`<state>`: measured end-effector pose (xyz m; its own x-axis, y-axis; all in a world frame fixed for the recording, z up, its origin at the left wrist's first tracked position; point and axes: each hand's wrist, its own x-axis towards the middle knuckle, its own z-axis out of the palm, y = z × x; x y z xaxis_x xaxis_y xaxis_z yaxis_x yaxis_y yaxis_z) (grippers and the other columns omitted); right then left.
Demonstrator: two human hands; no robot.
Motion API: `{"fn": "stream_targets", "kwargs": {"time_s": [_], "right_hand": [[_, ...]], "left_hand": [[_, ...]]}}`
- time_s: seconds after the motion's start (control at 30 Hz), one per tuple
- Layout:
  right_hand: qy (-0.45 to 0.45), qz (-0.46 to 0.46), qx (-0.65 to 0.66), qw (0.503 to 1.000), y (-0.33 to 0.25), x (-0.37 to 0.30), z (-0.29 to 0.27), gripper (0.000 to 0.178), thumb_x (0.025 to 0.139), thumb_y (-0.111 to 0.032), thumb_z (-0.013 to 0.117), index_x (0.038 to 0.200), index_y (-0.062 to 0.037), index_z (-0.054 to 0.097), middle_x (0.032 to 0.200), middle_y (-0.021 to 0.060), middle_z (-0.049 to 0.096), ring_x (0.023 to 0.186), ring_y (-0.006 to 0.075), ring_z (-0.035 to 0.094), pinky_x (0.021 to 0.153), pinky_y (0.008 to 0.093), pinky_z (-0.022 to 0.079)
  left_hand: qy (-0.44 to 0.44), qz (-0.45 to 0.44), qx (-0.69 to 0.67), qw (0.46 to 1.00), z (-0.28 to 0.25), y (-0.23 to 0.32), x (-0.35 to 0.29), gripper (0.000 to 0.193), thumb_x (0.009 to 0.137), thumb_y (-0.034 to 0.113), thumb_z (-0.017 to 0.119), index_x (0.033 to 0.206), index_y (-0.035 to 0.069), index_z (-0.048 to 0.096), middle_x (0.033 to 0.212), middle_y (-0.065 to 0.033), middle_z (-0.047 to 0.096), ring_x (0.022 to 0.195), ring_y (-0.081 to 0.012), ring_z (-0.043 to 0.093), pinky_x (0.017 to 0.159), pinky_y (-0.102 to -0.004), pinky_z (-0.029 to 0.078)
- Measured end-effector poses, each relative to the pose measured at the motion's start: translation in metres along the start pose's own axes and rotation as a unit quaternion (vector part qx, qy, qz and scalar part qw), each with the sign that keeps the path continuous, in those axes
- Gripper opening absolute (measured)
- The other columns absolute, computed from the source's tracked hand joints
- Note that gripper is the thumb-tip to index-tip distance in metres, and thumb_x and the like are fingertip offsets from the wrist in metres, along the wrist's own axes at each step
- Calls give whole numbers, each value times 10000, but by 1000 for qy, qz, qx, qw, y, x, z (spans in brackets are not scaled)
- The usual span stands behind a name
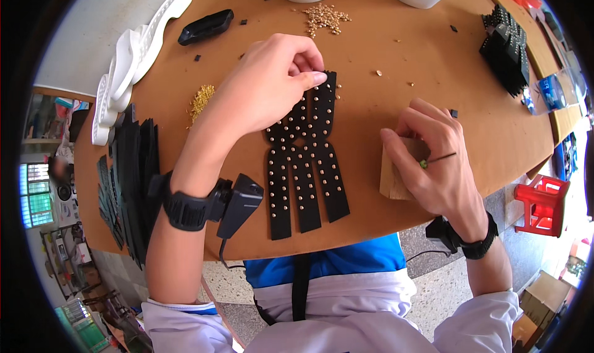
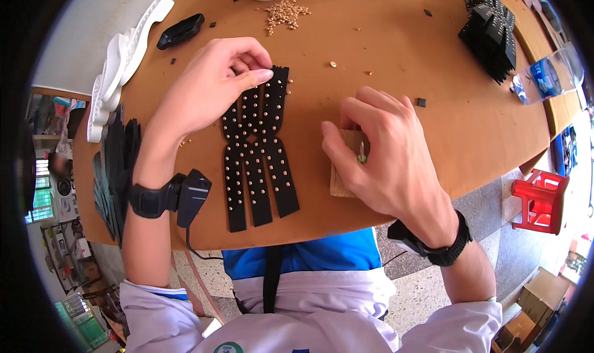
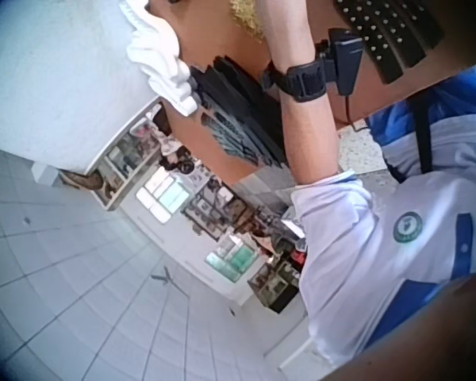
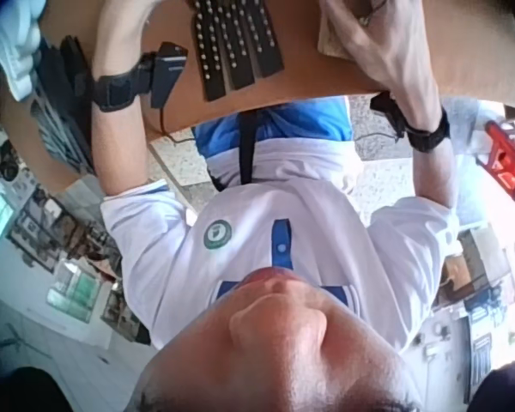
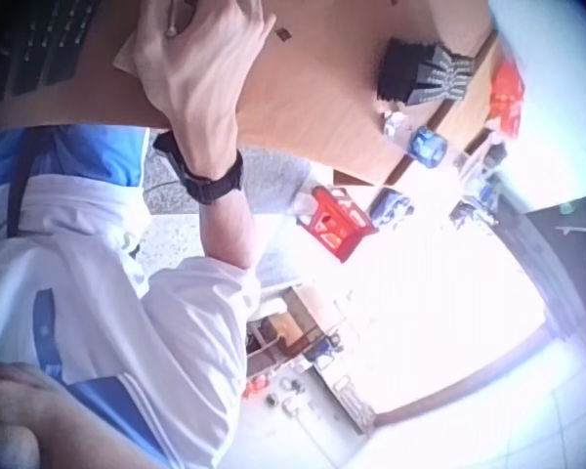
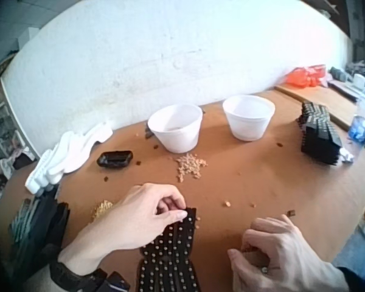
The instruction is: Attaching decorative gold studs to pre-punched holes in leather shoe upper components.
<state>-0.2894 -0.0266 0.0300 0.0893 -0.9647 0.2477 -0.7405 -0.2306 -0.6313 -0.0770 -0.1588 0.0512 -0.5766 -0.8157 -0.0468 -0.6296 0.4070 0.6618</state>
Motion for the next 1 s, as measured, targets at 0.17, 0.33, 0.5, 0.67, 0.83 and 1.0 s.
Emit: {"fn": "stream_targets", "kwargs": {"time_s": [0.17,0.33,0.5,0.67,0.83,1.0], "right_hand": [[-13,4,6,1000,0,1,-1,224,832,-117,690,734,15,537,725,126,506,674,300,495,683,373,382],[0,9,20,1000,1,1,0,234,818,-146,701,700,-28,537,701,94,512,670,291,512,682,388,373],[-2,2,20,1000,3,2,1,224,815,-141,705,702,-33,544,702,91,513,669,288,511,683,385,374],[2,8,31,999,4,0,0,226,813,-141,707,699,-35,543,696,90,508,667,286,509,678,385,373],[-2,2,28,1000,4,1,1,225,809,-135,711,700,-33,543,695,88,503,666,286,505,676,386,370],[1,3,35,999,4,1,1,225,807,-132,711,699,-31,541,695,86,502,665,285,503,675,385,367]], "left_hand": [[-48,-25,5,999,4,-3,15,183,914,143,731,889,-28,672,741,-5,600,699,-86,524,651,-263,451],[-89,-29,22,995,6,1,16,171,913,129,729,878,-25,662,711,-8,568,678,-95,499,632,-278,442],[-66,-2,43,997,8,-3,11,125,906,87,714,899,-13,639,730,-2,530,663,-99,468,612,-289,420],[-29,12,2,999,5,-2,-8,108,888,49,717,896,-6,624,774,5,511,660,-82,433,605,-260,385],[-14,26,-64,997,15,-13,-23,105,871,13,720,899,3,620,870,11,524,677,-67,417,614,-235,359],[-13,35,-48,998,17,-16,-25,128,864,32,736,898,-3,618,916,-1,531,720,-94,451,632,-247,371]]}}
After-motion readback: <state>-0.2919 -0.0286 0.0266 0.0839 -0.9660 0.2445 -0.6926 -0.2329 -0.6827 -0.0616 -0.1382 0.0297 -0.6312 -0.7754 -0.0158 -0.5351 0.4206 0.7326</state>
